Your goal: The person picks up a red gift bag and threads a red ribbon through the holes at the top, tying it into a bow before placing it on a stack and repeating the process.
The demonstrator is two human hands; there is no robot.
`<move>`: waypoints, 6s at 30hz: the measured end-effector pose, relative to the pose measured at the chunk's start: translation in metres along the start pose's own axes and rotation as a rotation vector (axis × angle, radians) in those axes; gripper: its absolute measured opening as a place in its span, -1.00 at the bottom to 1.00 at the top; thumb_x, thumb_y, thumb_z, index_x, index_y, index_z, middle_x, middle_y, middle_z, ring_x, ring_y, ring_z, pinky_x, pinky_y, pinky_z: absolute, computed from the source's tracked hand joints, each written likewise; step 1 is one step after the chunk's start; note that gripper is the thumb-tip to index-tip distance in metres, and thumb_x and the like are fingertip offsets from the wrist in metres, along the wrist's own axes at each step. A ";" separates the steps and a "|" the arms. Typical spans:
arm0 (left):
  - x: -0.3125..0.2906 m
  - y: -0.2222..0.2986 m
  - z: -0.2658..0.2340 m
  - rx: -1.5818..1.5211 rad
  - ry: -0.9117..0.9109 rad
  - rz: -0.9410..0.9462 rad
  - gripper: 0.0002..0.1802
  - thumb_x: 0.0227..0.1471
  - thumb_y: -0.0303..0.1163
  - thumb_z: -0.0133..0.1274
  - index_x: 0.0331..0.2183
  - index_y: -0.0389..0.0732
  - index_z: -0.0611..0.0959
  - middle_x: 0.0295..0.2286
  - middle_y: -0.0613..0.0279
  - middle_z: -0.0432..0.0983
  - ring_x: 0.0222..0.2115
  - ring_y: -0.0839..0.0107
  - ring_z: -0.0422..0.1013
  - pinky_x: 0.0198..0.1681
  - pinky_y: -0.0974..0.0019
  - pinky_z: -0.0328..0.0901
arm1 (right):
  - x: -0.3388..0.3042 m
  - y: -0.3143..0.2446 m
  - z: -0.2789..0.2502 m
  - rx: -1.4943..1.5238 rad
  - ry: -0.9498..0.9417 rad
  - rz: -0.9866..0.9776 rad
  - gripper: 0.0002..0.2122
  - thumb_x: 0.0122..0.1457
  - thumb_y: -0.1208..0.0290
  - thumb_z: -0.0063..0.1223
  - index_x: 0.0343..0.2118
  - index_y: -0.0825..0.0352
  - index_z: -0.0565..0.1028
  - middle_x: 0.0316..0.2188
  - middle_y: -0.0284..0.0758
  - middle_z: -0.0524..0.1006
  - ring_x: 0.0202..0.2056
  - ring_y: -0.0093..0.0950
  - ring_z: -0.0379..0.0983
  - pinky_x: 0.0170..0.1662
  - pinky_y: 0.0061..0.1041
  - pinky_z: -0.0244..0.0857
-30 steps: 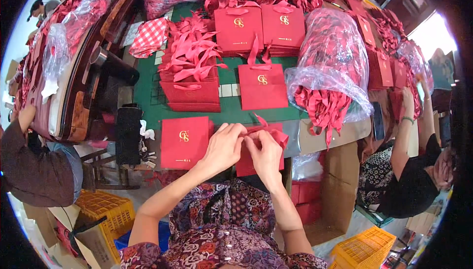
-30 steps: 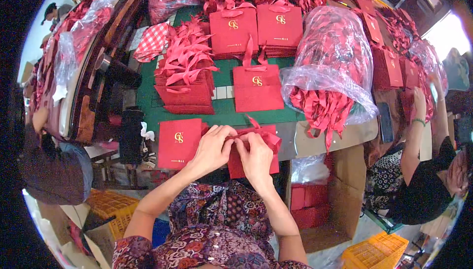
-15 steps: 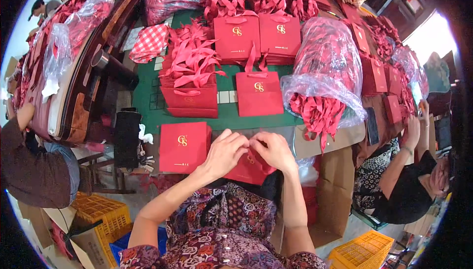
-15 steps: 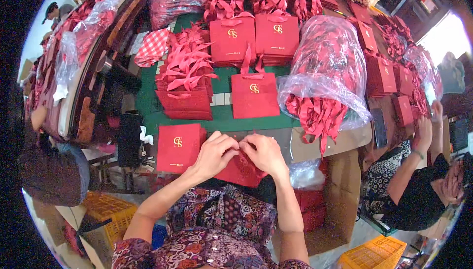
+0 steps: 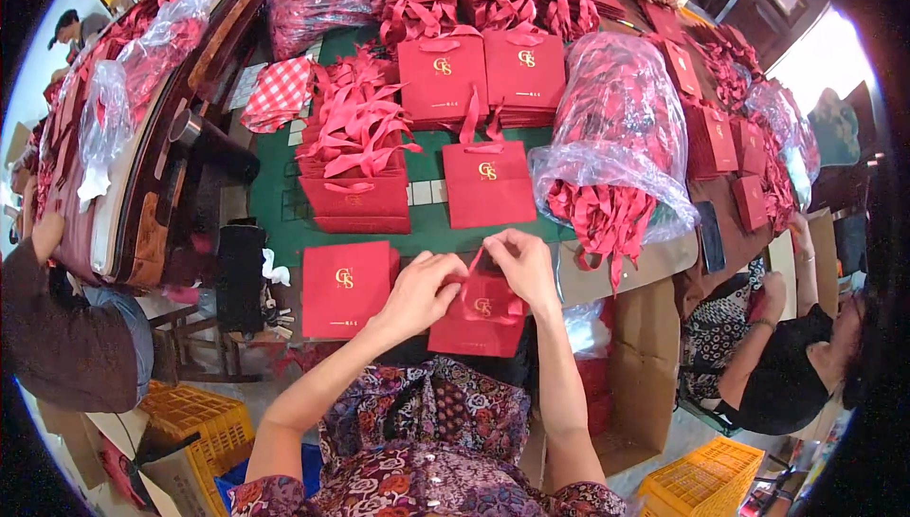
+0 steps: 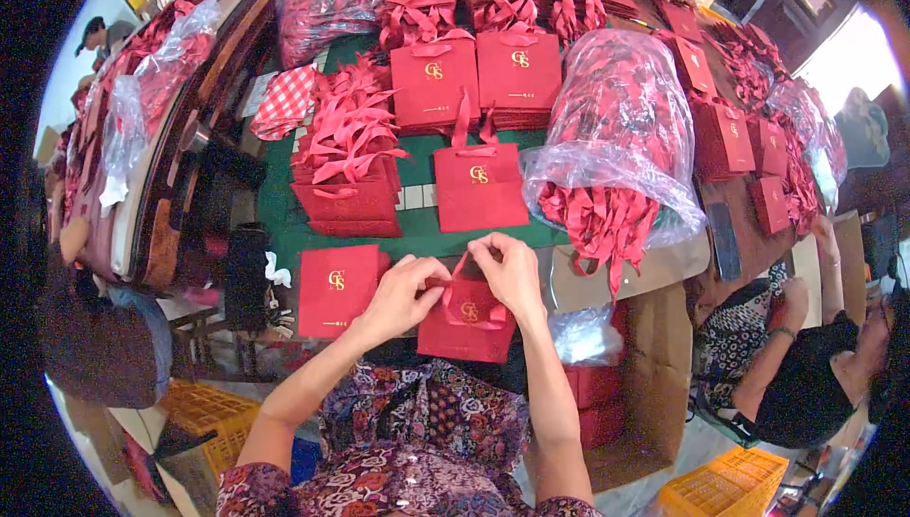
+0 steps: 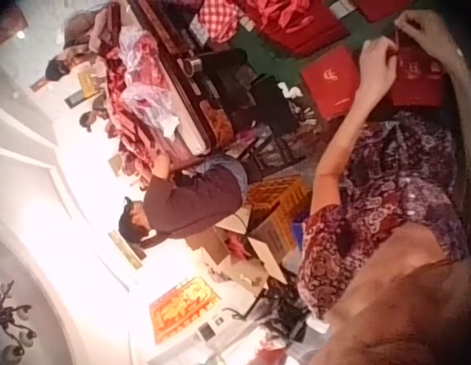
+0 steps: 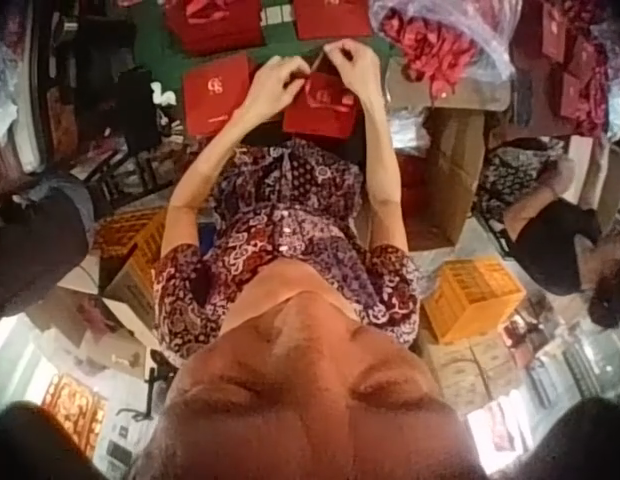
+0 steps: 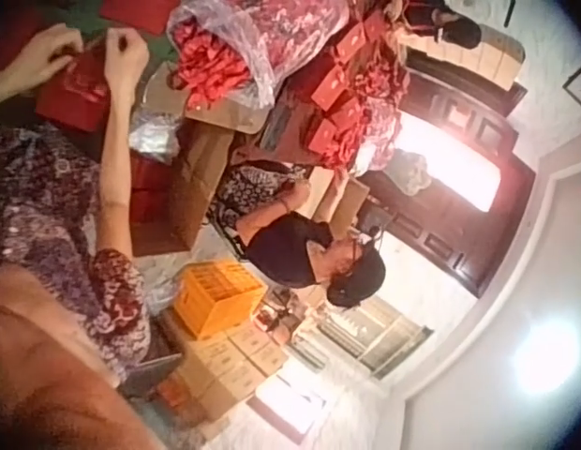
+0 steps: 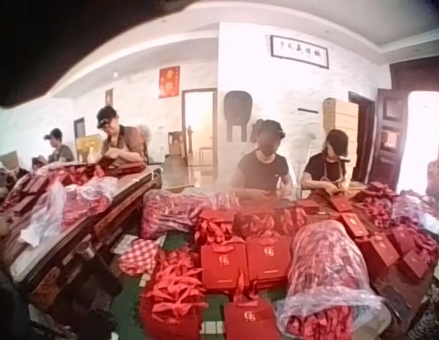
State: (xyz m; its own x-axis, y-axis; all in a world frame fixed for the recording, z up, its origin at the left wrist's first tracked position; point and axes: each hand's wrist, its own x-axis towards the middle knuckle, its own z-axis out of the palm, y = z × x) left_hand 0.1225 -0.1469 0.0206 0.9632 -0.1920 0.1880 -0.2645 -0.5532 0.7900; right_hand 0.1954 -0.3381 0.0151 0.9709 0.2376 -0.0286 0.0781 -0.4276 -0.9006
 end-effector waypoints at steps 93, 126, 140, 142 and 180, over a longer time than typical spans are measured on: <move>-0.031 0.030 0.053 0.119 0.024 -0.035 -0.50 0.09 -0.23 0.16 0.03 -0.24 0.51 -0.06 0.00 0.41 0.00 0.03 0.29 0.07 0.02 0.19 | -0.051 -0.003 -0.009 -0.355 0.281 -0.446 -0.84 0.05 0.43 0.26 -0.38 0.33 0.49 -0.36 -0.19 0.45 -0.28 -0.13 0.38 -0.23 -0.21 0.32; -0.023 0.029 0.036 -0.524 -0.004 -0.426 -0.73 0.13 -0.49 0.12 -0.09 -0.25 0.59 -0.42 0.28 0.59 -0.48 0.63 0.46 -0.42 0.45 0.34 | -0.057 0.005 -0.010 -0.024 0.148 -0.016 -0.82 0.25 0.38 0.11 -0.31 0.41 0.59 -0.40 -0.24 0.59 -0.43 -0.39 0.54 -0.34 -0.45 0.37; -0.001 0.013 0.022 0.190 0.169 -0.260 -0.42 0.02 -0.40 0.19 0.07 -0.27 0.41 -0.21 -0.03 0.45 -0.18 -0.01 0.44 -0.17 0.07 0.39 | -0.074 0.034 -0.022 0.321 0.137 0.150 -0.91 0.27 0.49 0.11 -0.23 0.39 0.52 -0.50 -0.51 0.50 -0.46 -0.73 0.40 -0.38 -0.67 0.30; 0.006 0.019 0.021 0.343 0.179 -0.180 -0.31 -0.04 -0.39 0.24 0.13 -0.26 0.37 -0.05 -0.06 0.34 -0.05 -0.05 0.30 -0.03 0.03 0.31 | -0.077 0.025 -0.022 0.041 0.123 0.190 -0.84 0.24 0.44 0.15 -0.17 0.38 0.51 -0.51 -0.37 0.52 -0.46 -0.70 0.38 -0.39 -0.61 0.29; 0.030 0.010 0.060 0.153 -0.010 -0.095 -0.82 0.01 -0.49 0.09 -0.26 -0.15 0.60 -0.36 0.18 0.62 -0.26 0.14 0.43 -0.13 0.09 0.14 | -0.068 0.004 0.003 -0.282 0.196 0.002 -0.84 0.24 0.38 0.08 -0.38 0.38 0.48 -0.48 -0.09 0.52 -0.43 -0.05 0.49 -0.37 -0.16 0.34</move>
State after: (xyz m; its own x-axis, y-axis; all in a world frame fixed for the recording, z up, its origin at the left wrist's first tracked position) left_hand 0.1459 -0.2066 -0.0010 0.9838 -0.1411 0.1105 -0.1776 -0.6858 0.7058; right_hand 0.1295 -0.3537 0.0122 0.9940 0.0759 0.0785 0.1091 -0.6588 -0.7444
